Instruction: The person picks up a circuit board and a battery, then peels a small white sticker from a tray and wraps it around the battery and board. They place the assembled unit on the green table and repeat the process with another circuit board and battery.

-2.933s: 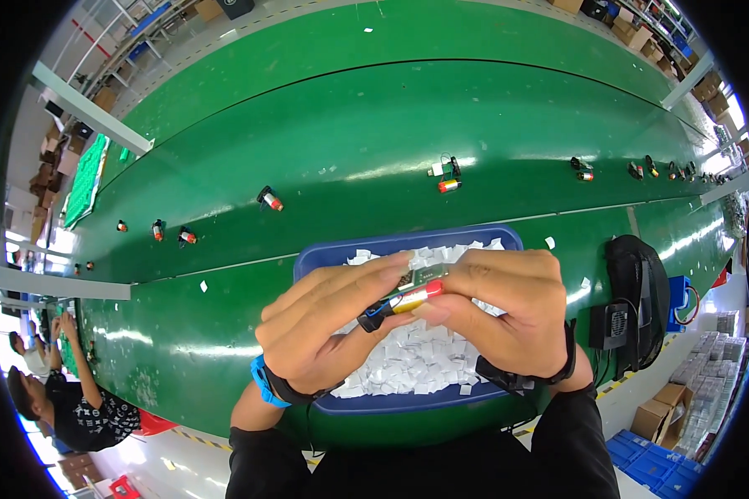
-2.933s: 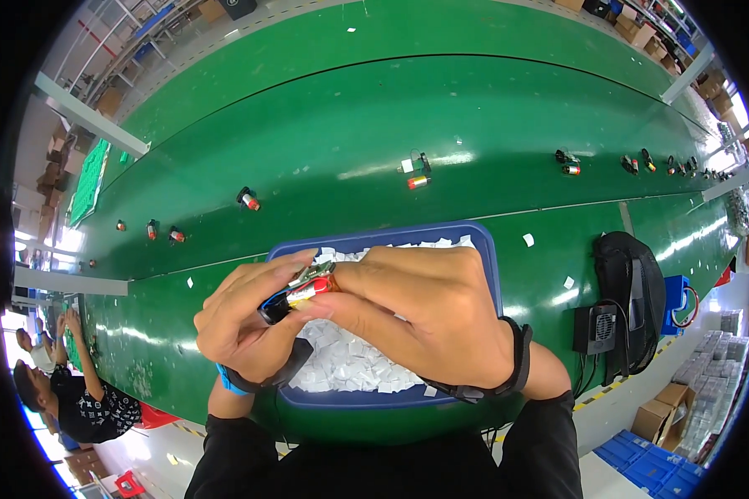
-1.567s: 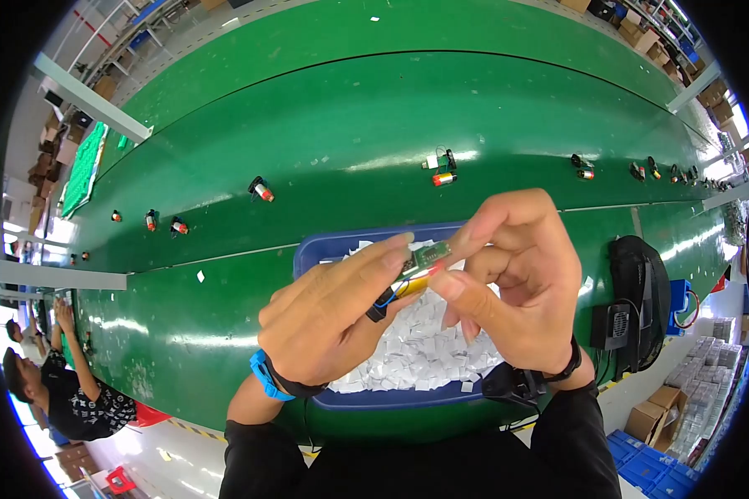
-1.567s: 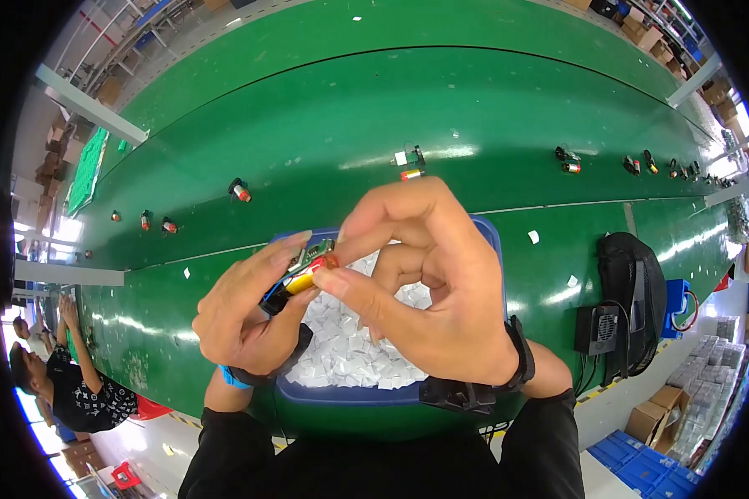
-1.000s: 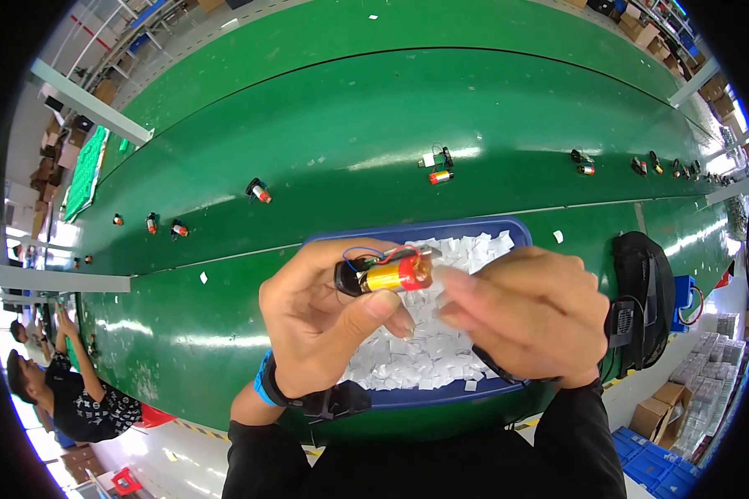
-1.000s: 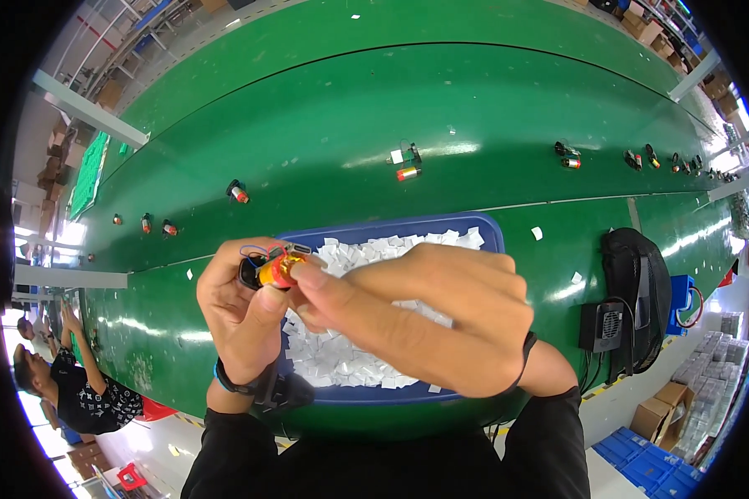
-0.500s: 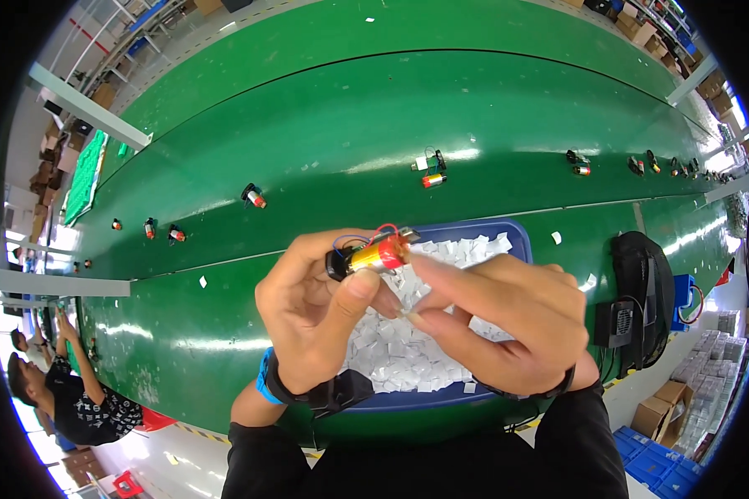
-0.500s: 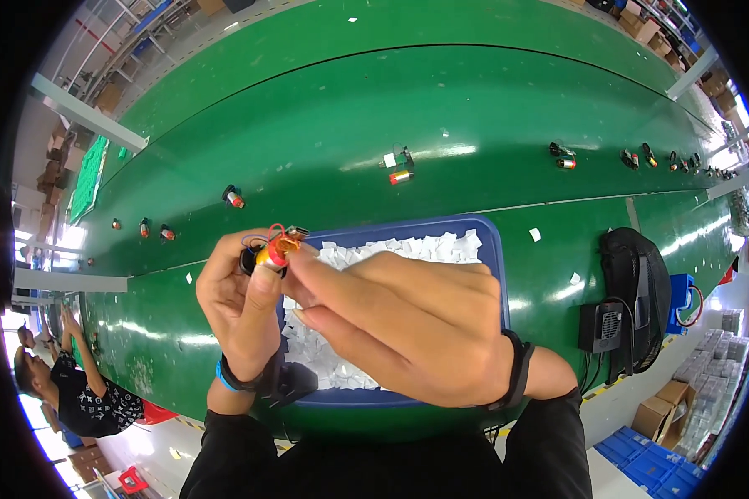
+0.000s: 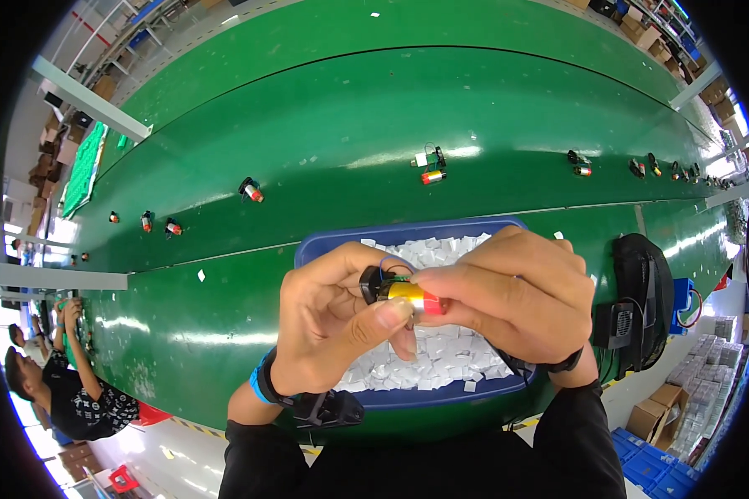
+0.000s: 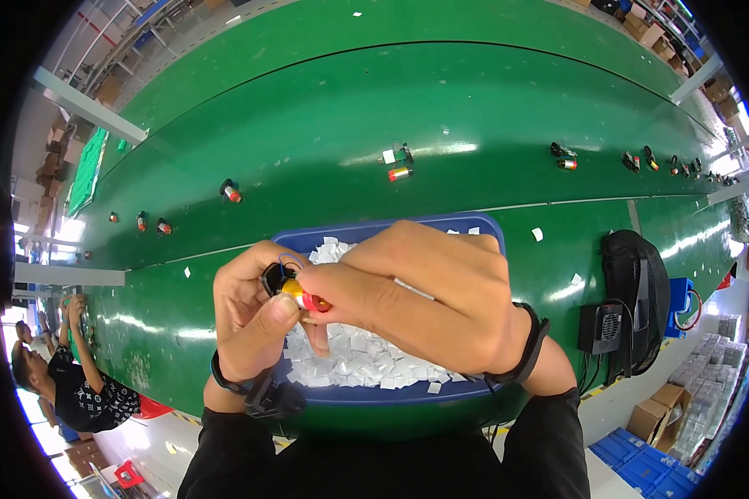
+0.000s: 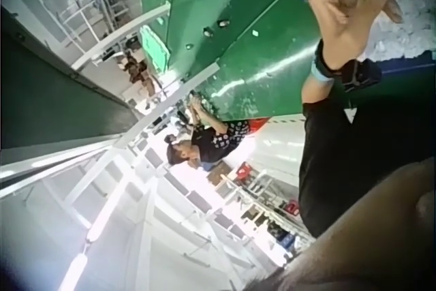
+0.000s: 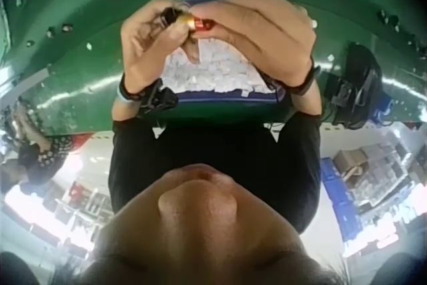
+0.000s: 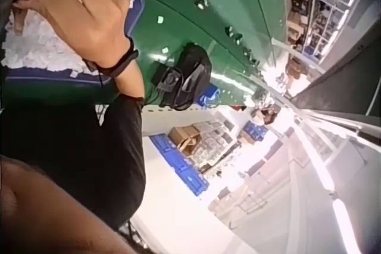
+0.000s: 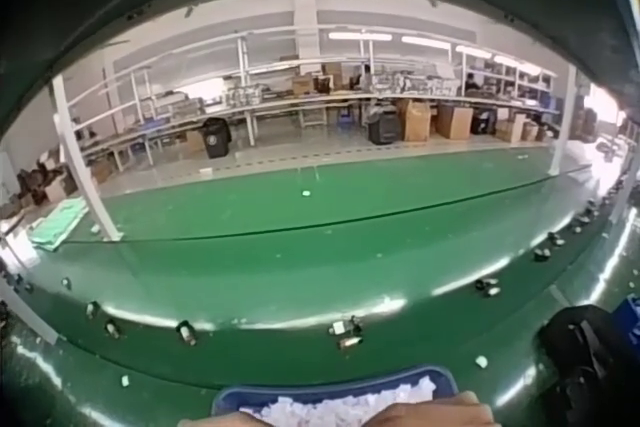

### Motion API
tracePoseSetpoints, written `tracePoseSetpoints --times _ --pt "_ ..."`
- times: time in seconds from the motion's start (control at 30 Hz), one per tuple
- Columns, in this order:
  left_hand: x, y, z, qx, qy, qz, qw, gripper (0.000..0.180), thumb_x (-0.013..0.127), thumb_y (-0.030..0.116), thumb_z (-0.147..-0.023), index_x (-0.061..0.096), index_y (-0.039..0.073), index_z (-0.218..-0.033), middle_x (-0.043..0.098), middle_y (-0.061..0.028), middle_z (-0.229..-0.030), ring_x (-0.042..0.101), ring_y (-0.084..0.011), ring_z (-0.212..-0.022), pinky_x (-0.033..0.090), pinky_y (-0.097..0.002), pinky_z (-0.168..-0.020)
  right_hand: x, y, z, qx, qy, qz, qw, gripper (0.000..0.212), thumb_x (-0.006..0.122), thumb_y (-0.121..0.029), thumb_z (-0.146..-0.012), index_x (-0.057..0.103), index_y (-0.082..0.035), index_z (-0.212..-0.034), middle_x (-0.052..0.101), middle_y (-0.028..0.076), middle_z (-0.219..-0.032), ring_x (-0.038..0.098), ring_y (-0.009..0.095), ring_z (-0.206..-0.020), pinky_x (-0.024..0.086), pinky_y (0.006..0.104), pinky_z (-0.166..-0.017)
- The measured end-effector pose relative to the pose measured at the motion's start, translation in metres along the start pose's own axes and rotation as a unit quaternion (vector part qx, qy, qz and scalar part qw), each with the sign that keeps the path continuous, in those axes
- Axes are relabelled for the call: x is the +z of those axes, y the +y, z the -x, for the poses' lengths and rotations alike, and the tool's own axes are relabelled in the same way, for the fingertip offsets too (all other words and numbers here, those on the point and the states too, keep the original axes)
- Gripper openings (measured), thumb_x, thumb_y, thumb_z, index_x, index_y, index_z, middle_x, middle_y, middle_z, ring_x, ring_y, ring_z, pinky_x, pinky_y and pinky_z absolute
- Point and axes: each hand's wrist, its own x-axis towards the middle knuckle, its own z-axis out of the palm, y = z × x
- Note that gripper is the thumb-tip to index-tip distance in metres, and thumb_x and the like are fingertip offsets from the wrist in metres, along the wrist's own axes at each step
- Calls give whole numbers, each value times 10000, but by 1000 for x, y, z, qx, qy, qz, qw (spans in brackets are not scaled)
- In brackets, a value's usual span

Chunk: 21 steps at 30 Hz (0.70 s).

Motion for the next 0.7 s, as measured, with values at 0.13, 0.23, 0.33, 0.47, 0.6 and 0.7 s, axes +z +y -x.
tracePoseSetpoints --times 0.13,0.23,0.33,0.47,0.6,0.7 --pt "0 0 -1 -42 -18 42 998 245 629 37 -937 543 -79 -1135 664 -171 -913 688 -195 -744 586 -317 -649 -5 1 2 -31 -7 6 999 362 868 -140 -621 763 -58 -957 672 38 -736 641 150 -598 489 243 -509" --pt "1 1 -3 -41 -39 70 996 243 621 48 -946 547 -68 -1146 663 -160 -917 687 -198 -758 589 -324 -647 -5 4 2 -41 -4 -2 999 369 868 -142 -616 761 -48 -957 670 36 -728 640 147 -590 484 237 -497" --pt "0 7 -9 -97 -43 59 993 260 621 54 -950 542 -59 -1170 659 -149 -947 685 -198 -786 592 -322 -648 -7 7 0 -42 5 -19 999 376 868 -144 -615 758 -38 -959 671 36 -733 638 145 -582 476 230 -485" --pt "5 4 -13 -123 -44 35 991 318 656 131 -917 533 -65 -1135 638 -158 -971 677 -207 -760 586 -318 -612 -12 8 1 -38 -15 -8 999 380 866 -153 -624 756 -28 -965 665 33 -731 636 141 -583 472 222 -485" --pt "2 -2 -16 -114 -50 44 991 364 686 191 -896 535 -59 -1113 628 -150 -985 658 -196 -809 563 -301 -659 -12 2 1 -30 -8 -6 1000 387 870 -164 -623 761 -43 -974 658 26 -728 628 132 -579 467 219 -481" --pt "-2 -3 -18 -123 -64 56 989 380 704 222 -886 546 -47 -1103 624 -132 -986 632 -180 -864 529 -286 -717 -19 -2 -4 16 -54 9 998 406 882 -168 -602 767 -73 -979 650 13 -720 621 116 -573 459 211 -478"
